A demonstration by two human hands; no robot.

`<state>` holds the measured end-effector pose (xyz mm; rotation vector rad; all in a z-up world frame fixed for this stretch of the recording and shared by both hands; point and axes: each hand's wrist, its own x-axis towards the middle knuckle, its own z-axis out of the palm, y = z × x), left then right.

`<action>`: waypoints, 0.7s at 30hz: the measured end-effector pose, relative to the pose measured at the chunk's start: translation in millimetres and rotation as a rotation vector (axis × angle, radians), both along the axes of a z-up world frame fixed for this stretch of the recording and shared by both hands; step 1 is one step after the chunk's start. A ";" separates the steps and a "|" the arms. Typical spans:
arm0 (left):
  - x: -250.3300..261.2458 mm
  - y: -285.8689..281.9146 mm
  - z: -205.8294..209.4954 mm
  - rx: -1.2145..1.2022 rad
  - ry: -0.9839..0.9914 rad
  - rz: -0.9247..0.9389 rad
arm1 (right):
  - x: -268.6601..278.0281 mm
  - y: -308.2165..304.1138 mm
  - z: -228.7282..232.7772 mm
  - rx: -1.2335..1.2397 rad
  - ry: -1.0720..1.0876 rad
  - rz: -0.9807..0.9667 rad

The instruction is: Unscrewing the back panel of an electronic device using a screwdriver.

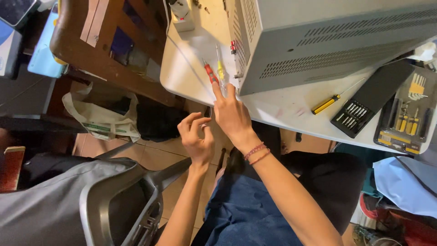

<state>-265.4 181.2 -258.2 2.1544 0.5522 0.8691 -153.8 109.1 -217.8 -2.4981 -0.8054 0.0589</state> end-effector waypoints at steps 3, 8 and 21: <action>-0.7 5.3 -0.6 -0.058 0.026 0.016 | 12.1 3.5 -15.8 0.022 -0.049 -0.005; 7.5 1.3 -1.5 -0.064 -0.010 -0.032 | 6.3 -2.5 -7.9 0.104 -0.169 -0.081; 45.7 -45.6 116.7 -1.052 -0.408 -0.504 | -64.7 -116.9 103.9 0.628 -0.292 -0.070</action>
